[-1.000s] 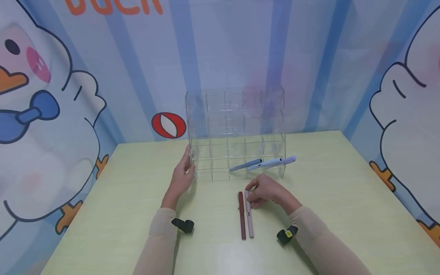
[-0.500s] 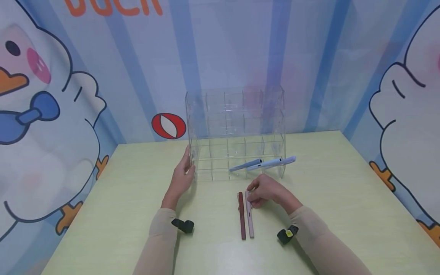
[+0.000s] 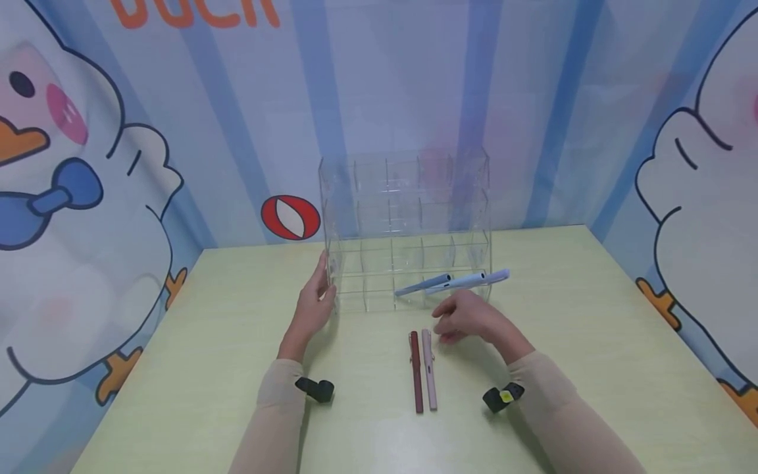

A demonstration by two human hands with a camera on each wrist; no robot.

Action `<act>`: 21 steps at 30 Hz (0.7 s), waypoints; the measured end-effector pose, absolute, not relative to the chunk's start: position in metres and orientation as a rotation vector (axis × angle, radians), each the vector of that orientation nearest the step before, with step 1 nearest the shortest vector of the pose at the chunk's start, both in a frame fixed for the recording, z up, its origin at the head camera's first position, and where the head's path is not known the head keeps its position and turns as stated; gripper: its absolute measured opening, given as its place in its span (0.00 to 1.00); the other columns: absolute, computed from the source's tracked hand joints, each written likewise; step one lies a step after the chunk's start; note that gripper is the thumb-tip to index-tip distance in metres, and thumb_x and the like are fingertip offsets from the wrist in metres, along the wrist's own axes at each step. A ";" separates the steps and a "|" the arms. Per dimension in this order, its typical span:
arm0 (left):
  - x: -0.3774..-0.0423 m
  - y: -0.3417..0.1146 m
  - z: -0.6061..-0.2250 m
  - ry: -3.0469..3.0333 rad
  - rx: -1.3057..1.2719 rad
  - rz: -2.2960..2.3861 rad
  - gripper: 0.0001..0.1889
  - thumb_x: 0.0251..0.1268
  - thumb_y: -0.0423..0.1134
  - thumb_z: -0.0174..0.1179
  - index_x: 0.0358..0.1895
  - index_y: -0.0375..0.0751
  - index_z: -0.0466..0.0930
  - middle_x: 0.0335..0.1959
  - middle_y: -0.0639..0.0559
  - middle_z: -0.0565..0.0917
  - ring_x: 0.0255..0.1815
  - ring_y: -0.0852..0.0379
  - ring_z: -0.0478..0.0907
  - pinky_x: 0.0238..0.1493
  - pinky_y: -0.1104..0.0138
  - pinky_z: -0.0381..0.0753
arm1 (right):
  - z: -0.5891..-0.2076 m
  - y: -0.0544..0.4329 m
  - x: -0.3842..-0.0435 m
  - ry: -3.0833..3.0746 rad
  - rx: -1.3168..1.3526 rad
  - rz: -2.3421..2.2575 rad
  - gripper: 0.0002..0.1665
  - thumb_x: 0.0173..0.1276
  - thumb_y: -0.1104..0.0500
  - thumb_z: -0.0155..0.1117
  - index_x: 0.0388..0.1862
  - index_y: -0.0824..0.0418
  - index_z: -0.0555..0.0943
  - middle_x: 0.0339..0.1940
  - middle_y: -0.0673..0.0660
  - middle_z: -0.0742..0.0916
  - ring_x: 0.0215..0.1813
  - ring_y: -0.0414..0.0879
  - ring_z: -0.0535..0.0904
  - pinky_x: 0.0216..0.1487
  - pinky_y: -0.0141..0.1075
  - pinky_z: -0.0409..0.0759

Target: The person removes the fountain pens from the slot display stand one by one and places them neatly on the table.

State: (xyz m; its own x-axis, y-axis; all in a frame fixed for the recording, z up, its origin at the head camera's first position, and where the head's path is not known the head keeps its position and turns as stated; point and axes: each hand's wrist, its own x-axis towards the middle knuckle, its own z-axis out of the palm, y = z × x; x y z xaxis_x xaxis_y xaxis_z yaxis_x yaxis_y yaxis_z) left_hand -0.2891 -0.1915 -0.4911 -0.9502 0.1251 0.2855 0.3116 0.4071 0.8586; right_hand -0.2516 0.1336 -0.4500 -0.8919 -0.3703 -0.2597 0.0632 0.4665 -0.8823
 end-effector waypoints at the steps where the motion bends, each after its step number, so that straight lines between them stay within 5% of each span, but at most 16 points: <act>1: -0.289 -0.191 -0.491 -2.483 -0.389 -1.573 0.38 0.78 0.32 0.46 0.82 0.61 0.40 0.81 0.51 0.52 0.75 0.43 0.62 0.72 0.48 0.61 | -0.448 0.135 -0.252 2.301 -0.269 -1.413 0.23 0.63 0.71 0.67 0.56 0.81 0.77 0.35 0.63 0.87 0.32 0.50 0.86 0.37 0.42 0.87; 21: -0.287 -0.190 -0.492 -2.485 -0.367 -1.554 0.37 0.77 0.32 0.46 0.83 0.54 0.40 0.80 0.48 0.54 0.73 0.40 0.63 0.71 0.45 0.61 | -0.410 0.166 -0.248 2.362 -0.362 -1.503 0.25 0.66 0.69 0.64 0.62 0.75 0.76 0.39 0.63 0.84 0.41 0.54 0.86 0.46 0.47 0.85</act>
